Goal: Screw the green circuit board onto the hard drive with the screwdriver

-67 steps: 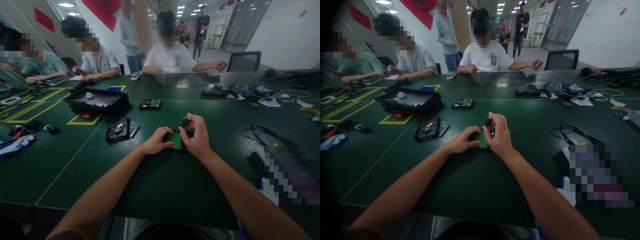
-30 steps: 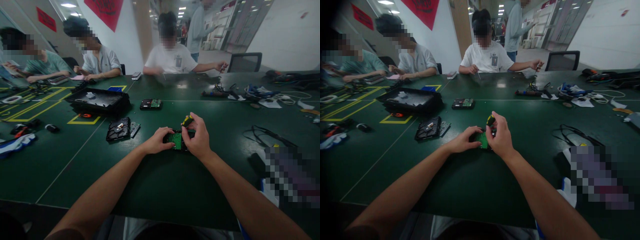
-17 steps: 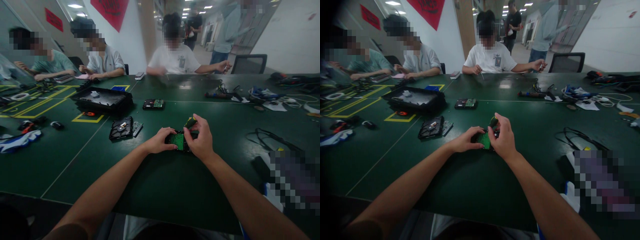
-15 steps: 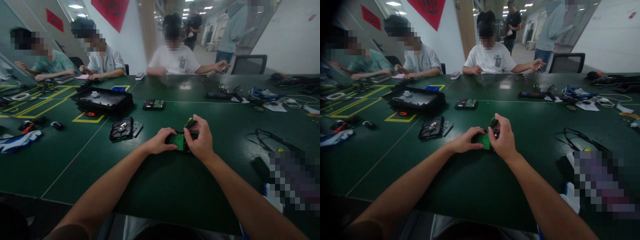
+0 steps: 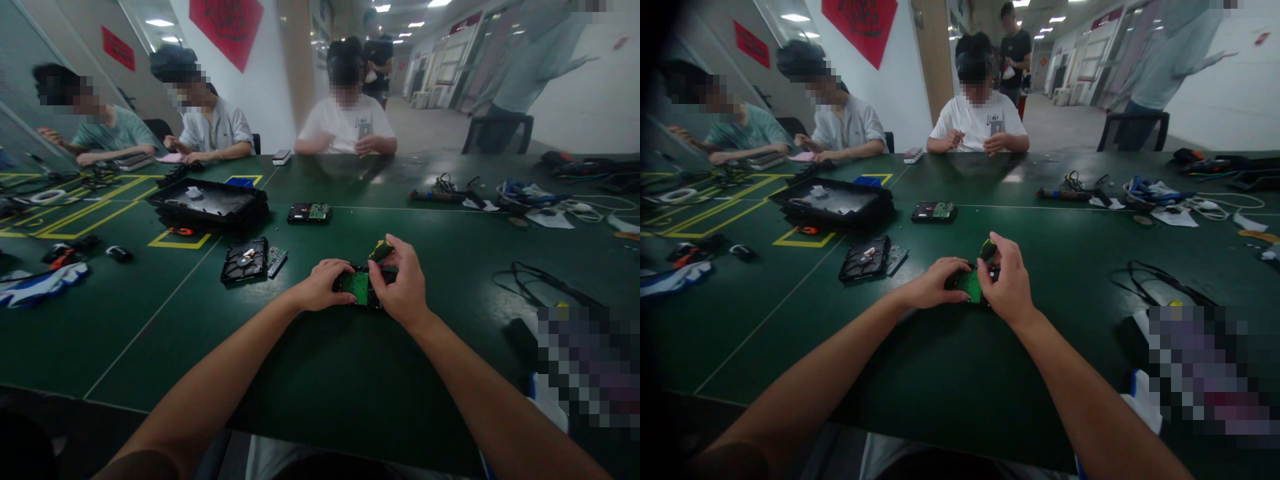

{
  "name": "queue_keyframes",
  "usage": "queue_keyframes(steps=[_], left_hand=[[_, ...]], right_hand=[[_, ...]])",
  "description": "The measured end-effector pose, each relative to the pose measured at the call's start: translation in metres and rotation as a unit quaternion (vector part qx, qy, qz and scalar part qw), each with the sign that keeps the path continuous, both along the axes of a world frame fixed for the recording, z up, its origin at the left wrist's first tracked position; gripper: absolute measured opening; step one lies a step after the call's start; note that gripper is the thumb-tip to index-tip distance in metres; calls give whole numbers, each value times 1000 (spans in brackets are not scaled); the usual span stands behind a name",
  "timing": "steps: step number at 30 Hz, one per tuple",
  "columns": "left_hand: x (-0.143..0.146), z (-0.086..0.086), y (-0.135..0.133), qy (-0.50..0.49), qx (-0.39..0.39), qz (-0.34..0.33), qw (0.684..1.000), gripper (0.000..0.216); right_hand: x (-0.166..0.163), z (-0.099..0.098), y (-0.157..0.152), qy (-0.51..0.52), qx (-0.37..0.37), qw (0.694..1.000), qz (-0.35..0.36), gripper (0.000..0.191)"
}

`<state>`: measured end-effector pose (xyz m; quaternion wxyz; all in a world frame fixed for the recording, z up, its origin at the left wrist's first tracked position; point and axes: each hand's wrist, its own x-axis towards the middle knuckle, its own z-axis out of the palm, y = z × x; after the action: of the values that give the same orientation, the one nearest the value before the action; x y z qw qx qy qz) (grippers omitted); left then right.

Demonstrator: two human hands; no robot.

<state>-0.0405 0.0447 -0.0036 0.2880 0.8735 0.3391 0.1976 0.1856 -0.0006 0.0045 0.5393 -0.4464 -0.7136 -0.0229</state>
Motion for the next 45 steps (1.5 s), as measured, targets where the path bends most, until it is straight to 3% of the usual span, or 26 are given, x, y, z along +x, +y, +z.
queue_keyframes(steps=[3, 9, 18, 32, 45], left_hand=[[2, 5, -4, 29, -11, 37, 999, 63], [8, 14, -3, 14, -92, 20, 995, 64], [10, 12, -11, -22, -218, 37, 975, 59], [11, 2, -2, -55, -231, 41, 970, 64], [37, 4, 10, -55, -246, 7, 968, 66]], right_hand=[[0, 0, -1, 1, -3, 1000, 2, 67], [0, 0, -1, -1, -1, 1000, -4, 67], [0, -1, 1, -3, -1, 1000, -8, 67], [6, 5, 4, -18, -8, 1000, -16, 65], [20, 11, 10, -22, -2, 998, -52, 62]])
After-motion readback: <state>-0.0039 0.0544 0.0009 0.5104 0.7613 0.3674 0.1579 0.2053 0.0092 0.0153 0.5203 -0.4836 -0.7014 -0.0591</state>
